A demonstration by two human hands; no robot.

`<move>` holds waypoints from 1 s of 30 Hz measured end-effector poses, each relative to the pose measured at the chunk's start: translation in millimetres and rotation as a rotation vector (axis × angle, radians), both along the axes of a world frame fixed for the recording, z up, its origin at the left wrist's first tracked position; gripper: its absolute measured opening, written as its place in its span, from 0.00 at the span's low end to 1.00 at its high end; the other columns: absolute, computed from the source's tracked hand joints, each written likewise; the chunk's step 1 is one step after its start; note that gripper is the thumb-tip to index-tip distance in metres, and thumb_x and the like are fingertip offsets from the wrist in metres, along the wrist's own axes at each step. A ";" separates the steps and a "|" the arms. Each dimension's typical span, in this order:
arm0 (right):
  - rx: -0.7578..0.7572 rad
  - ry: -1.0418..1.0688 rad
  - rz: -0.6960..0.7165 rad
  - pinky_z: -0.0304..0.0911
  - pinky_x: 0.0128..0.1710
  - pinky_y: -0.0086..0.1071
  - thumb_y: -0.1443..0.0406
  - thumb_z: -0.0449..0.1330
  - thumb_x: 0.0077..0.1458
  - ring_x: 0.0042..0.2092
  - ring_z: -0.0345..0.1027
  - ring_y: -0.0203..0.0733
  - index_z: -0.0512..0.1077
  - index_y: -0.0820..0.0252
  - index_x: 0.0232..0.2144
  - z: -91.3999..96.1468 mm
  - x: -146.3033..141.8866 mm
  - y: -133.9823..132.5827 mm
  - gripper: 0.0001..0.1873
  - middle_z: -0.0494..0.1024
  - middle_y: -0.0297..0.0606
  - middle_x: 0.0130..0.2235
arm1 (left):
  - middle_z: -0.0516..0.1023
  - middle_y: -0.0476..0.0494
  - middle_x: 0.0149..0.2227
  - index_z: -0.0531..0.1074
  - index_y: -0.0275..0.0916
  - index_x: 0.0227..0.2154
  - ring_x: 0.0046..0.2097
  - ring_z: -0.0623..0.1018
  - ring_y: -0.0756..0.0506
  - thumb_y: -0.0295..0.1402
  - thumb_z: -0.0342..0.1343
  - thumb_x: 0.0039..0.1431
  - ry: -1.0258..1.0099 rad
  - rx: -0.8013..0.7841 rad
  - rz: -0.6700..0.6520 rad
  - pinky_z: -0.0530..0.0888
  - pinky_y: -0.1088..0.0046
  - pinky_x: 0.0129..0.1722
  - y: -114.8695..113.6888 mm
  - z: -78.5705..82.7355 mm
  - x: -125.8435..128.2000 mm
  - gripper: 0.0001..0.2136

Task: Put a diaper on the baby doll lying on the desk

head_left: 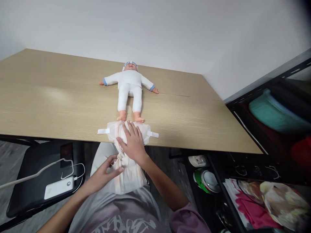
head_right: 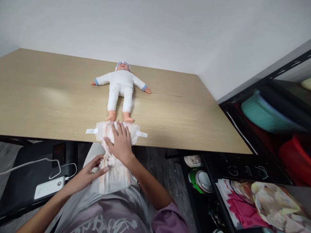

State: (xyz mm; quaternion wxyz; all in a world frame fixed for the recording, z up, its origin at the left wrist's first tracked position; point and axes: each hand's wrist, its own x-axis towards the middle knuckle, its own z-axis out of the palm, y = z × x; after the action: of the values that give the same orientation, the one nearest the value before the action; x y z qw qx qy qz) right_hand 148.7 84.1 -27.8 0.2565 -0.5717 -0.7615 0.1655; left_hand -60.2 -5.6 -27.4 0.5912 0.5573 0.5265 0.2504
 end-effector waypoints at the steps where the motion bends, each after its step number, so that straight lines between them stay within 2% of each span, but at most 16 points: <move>1: 0.008 -0.025 -0.005 0.40 0.84 0.64 0.46 0.58 0.78 0.85 0.44 0.61 0.56 0.55 0.83 -0.5 -0.1 -1.0 0.42 0.52 0.50 0.85 | 0.87 0.36 0.59 0.84 0.48 0.58 0.60 0.84 0.31 0.57 0.72 0.62 0.095 0.070 -0.063 0.79 0.56 0.61 7.9 8.7 -10.3 0.27; 3: 0.021 -0.091 -0.017 0.41 0.85 0.61 0.46 0.56 0.79 0.86 0.44 0.59 0.56 0.57 0.83 -0.2 -0.7 -2.5 0.42 0.52 0.50 0.85 | 0.89 0.40 0.54 0.86 0.48 0.53 0.54 0.86 0.33 0.56 0.67 0.68 0.253 0.221 -0.216 0.81 0.57 0.57 30.8 32.4 -28.3 0.21; 4: 0.027 -0.124 -0.022 0.41 0.85 0.60 0.45 0.56 0.79 0.86 0.44 0.59 0.56 0.59 0.83 0.1 -1.2 -2.8 0.42 0.52 0.51 0.85 | 0.89 0.41 0.53 0.86 0.48 0.52 0.52 0.86 0.35 0.55 0.63 0.72 0.304 0.297 -0.243 0.81 0.57 0.56 46.0 45.9 -34.4 0.19; 6: 0.042 -0.167 -0.030 0.41 0.85 0.58 0.45 0.55 0.80 0.85 0.45 0.58 0.57 0.61 0.83 0.1 -2.0 -2.7 0.42 0.53 0.52 0.84 | 0.88 0.42 0.50 0.83 0.46 0.51 0.49 0.85 0.37 0.52 0.58 0.77 0.374 0.465 -0.226 0.81 0.58 0.53 83.5 71.0 -37.3 0.18; 8: 0.060 -0.182 -0.028 0.42 0.85 0.59 0.44 0.55 0.80 0.85 0.46 0.58 0.58 0.60 0.83 -0.6 -2.3 -2.3 0.42 0.54 0.52 0.84 | 0.86 0.39 0.51 0.80 0.44 0.53 0.51 0.84 0.36 0.48 0.56 0.78 0.446 0.691 -0.125 0.81 0.55 0.56 129.1 87.4 -27.3 0.16; 10: 0.075 -0.185 -0.024 0.43 0.84 0.60 0.45 0.55 0.80 0.85 0.46 0.58 0.58 0.59 0.83 -1.6 -2.0 -2.3 0.41 0.55 0.52 0.84 | 0.83 0.33 0.60 0.76 0.40 0.61 0.60 0.81 0.32 0.39 0.55 0.77 0.525 0.918 -0.111 0.78 0.49 0.63 178.4 92.4 -8.5 0.17; 12: 0.079 -0.190 -0.025 0.44 0.84 0.60 0.45 0.55 0.80 0.85 0.47 0.59 0.59 0.60 0.82 -2.1 -1.4 -2.7 0.41 0.55 0.53 0.84 | 0.74 0.24 0.71 0.68 0.36 0.73 0.71 0.74 0.26 0.31 0.60 0.70 0.718 1.060 -0.202 0.72 0.42 0.70 223.5 88.6 12.6 0.30; 13: 0.077 -0.193 -0.028 0.44 0.84 0.60 0.45 0.55 0.80 0.85 0.47 0.59 0.59 0.60 0.82 -2.2 -1.0 -3.0 0.41 0.55 0.53 0.84 | 0.66 0.21 0.77 0.64 0.38 0.77 0.75 0.69 0.22 0.29 0.64 0.65 0.817 1.102 -0.315 0.70 0.39 0.71 241.8 85.2 22.5 0.37; 15: 0.075 -0.196 -0.031 0.45 0.84 0.61 0.46 0.56 0.79 0.84 0.48 0.60 0.59 0.61 0.82 -2.3 -0.5 -3.5 0.41 0.56 0.53 0.84 | 0.52 0.25 0.84 0.57 0.44 0.82 0.81 0.59 0.20 0.29 0.72 0.57 0.943 1.178 -0.602 0.64 0.38 0.75 267.0 78.3 39.4 0.51; 17: 0.079 -0.197 -0.027 0.46 0.83 0.61 0.47 0.56 0.79 0.84 0.49 0.60 0.58 0.60 0.83 -2.6 -0.4 -3.8 0.41 0.56 0.52 0.84 | 0.46 0.33 0.87 0.53 0.52 0.83 0.84 0.53 0.23 0.29 0.74 0.55 0.984 1.242 -0.811 0.60 0.41 0.79 278.3 72.8 52.4 0.56; 20: 0.082 -0.196 -0.023 0.46 0.84 0.61 0.47 0.56 0.80 0.84 0.48 0.60 0.58 0.60 0.82 -3.4 -1.1 -4.4 0.40 0.56 0.52 0.84 | 0.49 0.42 0.87 0.56 0.59 0.82 0.85 0.53 0.28 0.25 0.68 0.58 0.958 1.321 -0.916 0.59 0.44 0.80 282.4 66.8 64.4 0.51; 23: 0.084 -0.187 -0.022 0.44 0.84 0.61 0.46 0.55 0.80 0.85 0.48 0.59 0.59 0.62 0.82 -3.5 -1.7 -5.3 0.40 0.56 0.52 0.84 | 0.58 0.45 0.84 0.68 0.58 0.75 0.82 0.61 0.29 0.24 0.65 0.58 0.880 1.398 -0.959 0.60 0.43 0.78 288.3 62.0 68.9 0.42; 27: 0.072 -0.156 0.006 0.45 0.84 0.61 0.46 0.56 0.79 0.85 0.46 0.58 0.60 0.58 0.82 -1.0 3.2 -2.4 0.40 0.55 0.49 0.84 | 0.76 0.40 0.74 0.81 0.52 0.59 0.71 0.75 0.29 0.29 0.61 0.67 0.671 1.444 -0.936 0.65 0.43 0.72 300.4 59.0 71.3 0.20; 30: 0.013 -0.154 0.048 0.43 0.85 0.60 0.44 0.58 0.78 0.86 0.45 0.57 0.60 0.57 0.82 2.7 11.5 8.5 0.41 0.53 0.48 0.85 | 0.81 0.38 0.69 0.83 0.49 0.56 0.66 0.78 0.29 0.32 0.62 0.67 0.503 1.403 -0.910 0.70 0.46 0.68 307.5 70.9 74.4 0.16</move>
State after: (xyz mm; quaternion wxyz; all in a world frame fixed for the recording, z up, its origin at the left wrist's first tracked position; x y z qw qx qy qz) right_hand 160.1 92.6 -25.0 0.1969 -0.5628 -0.7934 0.1222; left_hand 14.2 301.8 43.5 0.0205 0.9876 0.0918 0.1259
